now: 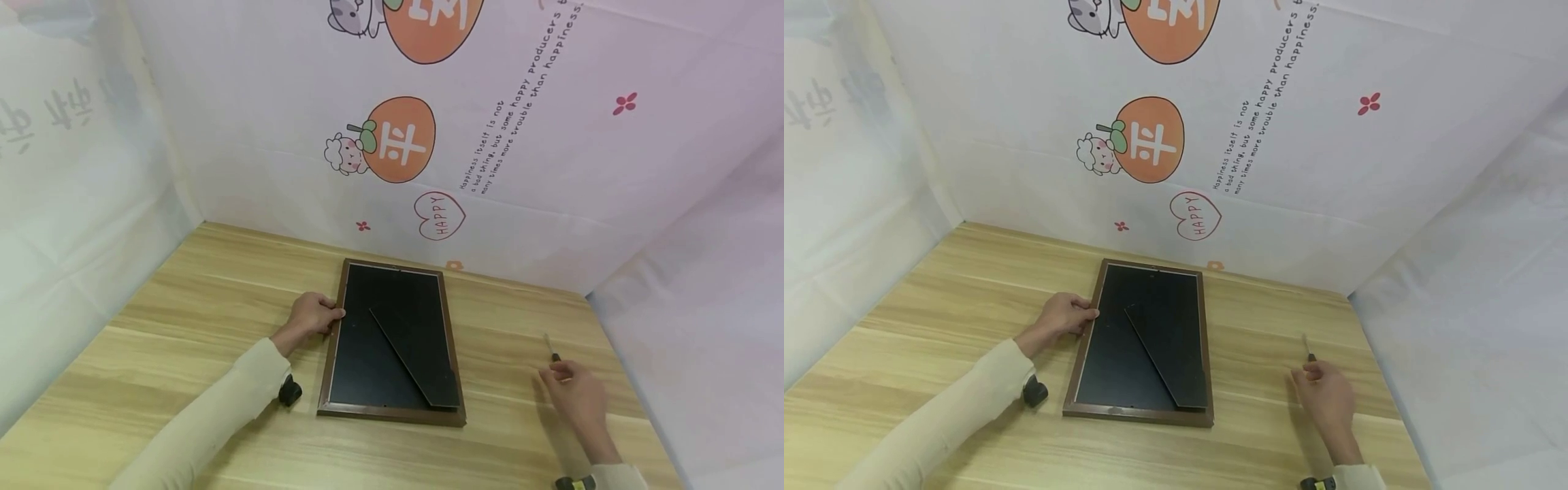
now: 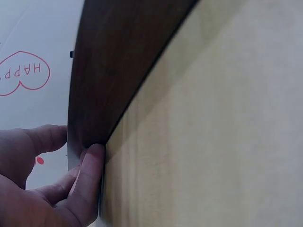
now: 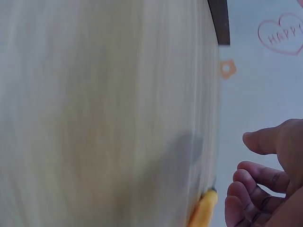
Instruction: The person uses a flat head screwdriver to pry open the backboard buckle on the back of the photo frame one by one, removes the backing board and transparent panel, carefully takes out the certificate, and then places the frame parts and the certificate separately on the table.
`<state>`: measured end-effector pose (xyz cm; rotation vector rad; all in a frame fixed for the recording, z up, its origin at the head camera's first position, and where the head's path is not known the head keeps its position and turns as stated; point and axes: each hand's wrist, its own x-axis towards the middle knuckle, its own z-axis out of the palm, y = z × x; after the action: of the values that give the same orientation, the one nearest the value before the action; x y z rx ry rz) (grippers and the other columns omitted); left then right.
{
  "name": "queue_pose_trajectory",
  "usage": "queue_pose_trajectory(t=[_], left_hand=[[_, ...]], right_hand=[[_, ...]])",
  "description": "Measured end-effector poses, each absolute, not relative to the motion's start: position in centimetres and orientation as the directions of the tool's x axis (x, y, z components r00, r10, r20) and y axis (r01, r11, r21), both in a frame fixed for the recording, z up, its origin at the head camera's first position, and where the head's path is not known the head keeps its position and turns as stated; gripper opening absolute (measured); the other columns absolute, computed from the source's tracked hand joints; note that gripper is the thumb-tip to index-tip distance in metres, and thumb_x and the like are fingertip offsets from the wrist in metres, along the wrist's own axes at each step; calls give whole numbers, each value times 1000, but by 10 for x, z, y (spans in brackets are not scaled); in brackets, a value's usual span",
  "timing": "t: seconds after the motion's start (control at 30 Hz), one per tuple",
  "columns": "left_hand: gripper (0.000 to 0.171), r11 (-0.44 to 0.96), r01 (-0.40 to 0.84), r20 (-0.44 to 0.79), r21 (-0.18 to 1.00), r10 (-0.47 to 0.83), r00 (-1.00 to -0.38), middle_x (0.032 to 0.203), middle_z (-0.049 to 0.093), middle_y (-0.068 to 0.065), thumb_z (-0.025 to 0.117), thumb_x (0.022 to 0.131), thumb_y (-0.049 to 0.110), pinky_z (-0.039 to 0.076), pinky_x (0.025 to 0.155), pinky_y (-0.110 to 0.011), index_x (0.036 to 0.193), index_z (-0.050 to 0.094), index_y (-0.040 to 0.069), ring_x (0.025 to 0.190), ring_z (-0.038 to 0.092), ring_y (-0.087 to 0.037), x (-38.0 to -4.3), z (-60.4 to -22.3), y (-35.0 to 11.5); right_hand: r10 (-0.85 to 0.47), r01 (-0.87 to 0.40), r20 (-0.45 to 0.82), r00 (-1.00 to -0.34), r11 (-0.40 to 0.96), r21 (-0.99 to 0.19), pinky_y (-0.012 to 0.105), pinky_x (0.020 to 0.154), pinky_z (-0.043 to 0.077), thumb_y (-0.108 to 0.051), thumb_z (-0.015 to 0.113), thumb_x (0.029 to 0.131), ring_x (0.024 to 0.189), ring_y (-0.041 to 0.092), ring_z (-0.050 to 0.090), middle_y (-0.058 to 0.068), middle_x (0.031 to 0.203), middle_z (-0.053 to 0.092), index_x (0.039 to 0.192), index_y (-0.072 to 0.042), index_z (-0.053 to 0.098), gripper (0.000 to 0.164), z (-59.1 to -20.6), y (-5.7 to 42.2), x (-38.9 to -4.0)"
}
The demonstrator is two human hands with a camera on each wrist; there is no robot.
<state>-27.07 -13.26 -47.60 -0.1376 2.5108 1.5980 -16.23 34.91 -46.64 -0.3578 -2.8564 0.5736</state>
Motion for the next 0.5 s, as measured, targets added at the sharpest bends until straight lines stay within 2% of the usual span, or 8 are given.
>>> queue_pose_trajectory(t=[0.2, 0.33, 0.5], left_hand=[[36, 431, -181, -215, 884, 30, -976, 114, 69, -21, 66, 94, 19, 61, 67, -30, 121, 65, -4, 78, 72, -20, -280, -476, -132], [35, 430, -179, -208, 885, 23, -978, 115, 68, -22, 65, 95, 18, 61, 67, -28, 121, 65, -5, 79, 72, -20, -286, -472, -131], [34, 467, -168, -194, 868, 9, -981, 117, 67, -24, 64, 95, 18, 61, 68, -28, 120, 65, -5, 80, 74, -23, -296, -465, -132]], right_hand=[[182, 105, 133, -974, 888, -447, 30, 63, 55, -29, 67, 94, 81, 30, 70, 20, 96, 72, 110, 4, 66, 37, -475, 329, -164], [127, 40, 146, -981, 871, -490, 28, 66, 56, -23, 70, 92, 81, 25, 70, 15, 93, 73, 105, 2, 69, 29, -481, 314, -168], [88, 10, 119, -989, 841, -542, 23, 69, 55, -20, 70, 92, 84, 20, 68, 11, 96, 74, 107, -2, 71, 24, -480, 291, -174]])
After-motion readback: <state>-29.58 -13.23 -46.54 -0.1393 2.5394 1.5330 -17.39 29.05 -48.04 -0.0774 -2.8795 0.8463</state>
